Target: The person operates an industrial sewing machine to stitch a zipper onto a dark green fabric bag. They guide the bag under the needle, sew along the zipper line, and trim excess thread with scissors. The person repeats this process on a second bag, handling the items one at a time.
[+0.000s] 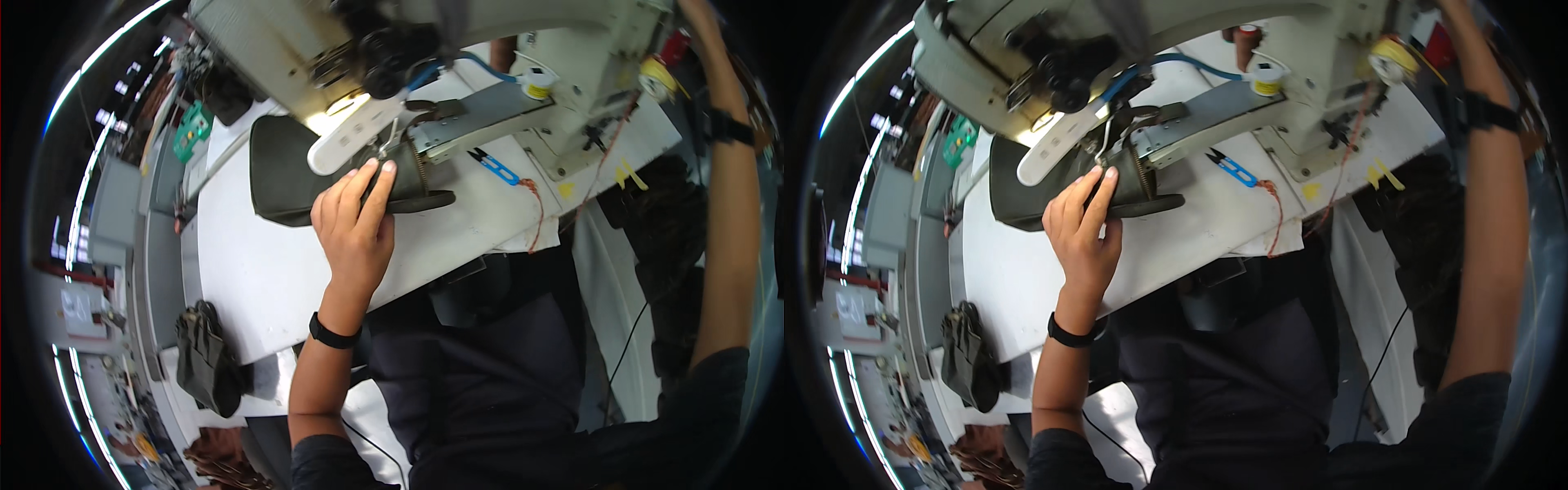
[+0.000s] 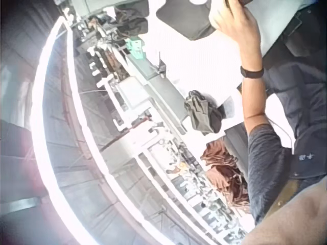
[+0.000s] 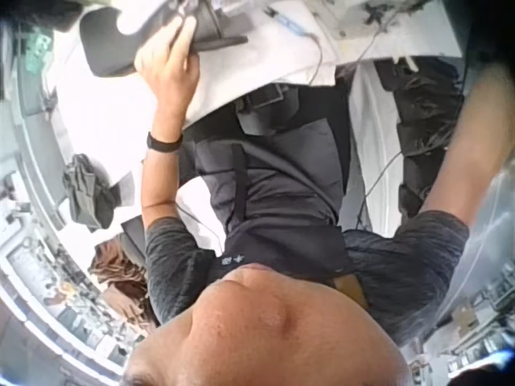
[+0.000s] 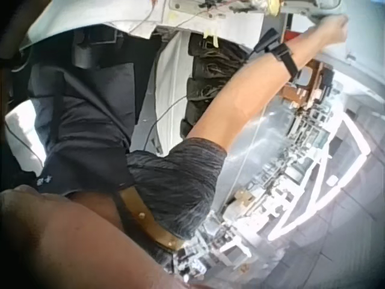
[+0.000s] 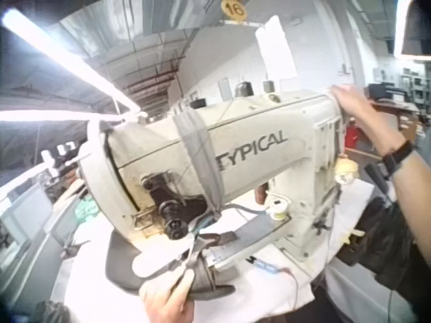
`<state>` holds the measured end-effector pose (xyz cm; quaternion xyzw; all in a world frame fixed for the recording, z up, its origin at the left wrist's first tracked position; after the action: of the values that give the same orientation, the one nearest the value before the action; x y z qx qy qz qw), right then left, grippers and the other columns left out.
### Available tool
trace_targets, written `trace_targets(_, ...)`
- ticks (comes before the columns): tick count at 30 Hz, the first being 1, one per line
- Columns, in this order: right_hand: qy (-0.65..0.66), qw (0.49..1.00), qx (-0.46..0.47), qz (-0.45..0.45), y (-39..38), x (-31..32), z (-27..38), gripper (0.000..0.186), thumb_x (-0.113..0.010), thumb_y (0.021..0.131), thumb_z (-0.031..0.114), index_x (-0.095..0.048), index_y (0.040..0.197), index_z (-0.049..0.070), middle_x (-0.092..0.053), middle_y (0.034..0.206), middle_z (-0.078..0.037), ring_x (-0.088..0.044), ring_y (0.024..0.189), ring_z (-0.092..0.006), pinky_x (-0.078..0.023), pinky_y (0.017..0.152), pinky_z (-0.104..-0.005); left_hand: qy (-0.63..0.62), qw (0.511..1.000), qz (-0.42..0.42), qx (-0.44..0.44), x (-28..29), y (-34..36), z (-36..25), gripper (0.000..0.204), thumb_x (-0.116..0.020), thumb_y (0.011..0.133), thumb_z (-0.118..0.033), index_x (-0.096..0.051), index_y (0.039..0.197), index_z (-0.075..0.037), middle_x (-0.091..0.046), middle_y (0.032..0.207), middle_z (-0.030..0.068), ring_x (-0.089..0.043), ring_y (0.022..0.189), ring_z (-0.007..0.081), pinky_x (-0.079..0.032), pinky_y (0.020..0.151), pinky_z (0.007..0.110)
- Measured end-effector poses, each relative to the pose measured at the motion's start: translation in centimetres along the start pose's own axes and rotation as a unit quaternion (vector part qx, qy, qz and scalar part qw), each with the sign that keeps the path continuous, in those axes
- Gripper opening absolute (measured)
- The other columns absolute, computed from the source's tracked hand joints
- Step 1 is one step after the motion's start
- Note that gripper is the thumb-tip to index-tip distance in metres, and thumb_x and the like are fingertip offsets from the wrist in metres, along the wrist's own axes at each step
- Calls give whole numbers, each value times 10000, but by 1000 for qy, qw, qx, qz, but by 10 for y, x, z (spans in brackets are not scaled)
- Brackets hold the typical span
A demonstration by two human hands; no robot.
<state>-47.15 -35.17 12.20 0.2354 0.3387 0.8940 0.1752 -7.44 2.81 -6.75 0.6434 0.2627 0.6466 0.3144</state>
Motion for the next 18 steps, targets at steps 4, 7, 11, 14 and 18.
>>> trace_targets(4,-30,979,63,-189,-8,1,-95,528,-496,1069,414,-707,1170,-60,-725,1185,-279,-664,1184,-390,-465,1040,-430,5,1000,-9,-14,-1,3,-4,681,-693,697,63,-718,1341,-154,-677,1349,33,-608,1228,254,-412,1067,412)
trace_targets(7,27,983,36,-180,-12,-8,-100,557,-497,1072,441,-703,1191,-63,-732,1165,-268,-675,1161,-354,-466,1043,-414,62,997,41,2,16,7,-18,664,-718,756,15,-667,1397,-150,-606,1451,77,-549,1311,301,-383,1119,449)
trace_targets(11,25,986,60,-153,-25,3,-91,570,-510,1073,459,-698,1221,-59,-734,1169,-244,-673,1147,-325,-471,1029,-391,5,990,108,95,44,-4,-51,726,-806,845,-154,-518,1505,-57,-483,1557,187,-453,1417,384,-347,1181,492)
trace_targets(14,46,987,54,-143,-31,3,-86,533,-530,1072,436,-702,1218,-47,-735,1146,-207,-667,1114,-292,-476,1007,-385,6,984,131,124,40,-11,-56,853,-829,872,-267,-400,1540,44,-417,1576,265,-417,1422,446,-382,1158,505)
trace_targets(18,123,984,25,-129,-37,1,-80,483,-557,1070,406,-707,1213,-31,-737,1116,-158,-659,1071,-248,-481,978,-378,34,976,133,170,25,-10,-55,1031,-869,839,-364,-302,1547,126,-333,1585,351,-360,1443,515,-363,1175,531)
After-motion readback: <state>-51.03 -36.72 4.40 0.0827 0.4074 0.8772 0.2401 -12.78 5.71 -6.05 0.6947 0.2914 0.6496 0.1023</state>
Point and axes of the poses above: each hand's wrist, its own y-axis towards the middle knuckle, its own x-axis out of the back of the hand, z = x × y, the point moved 4 cm from there along y, towards the middle knuckle
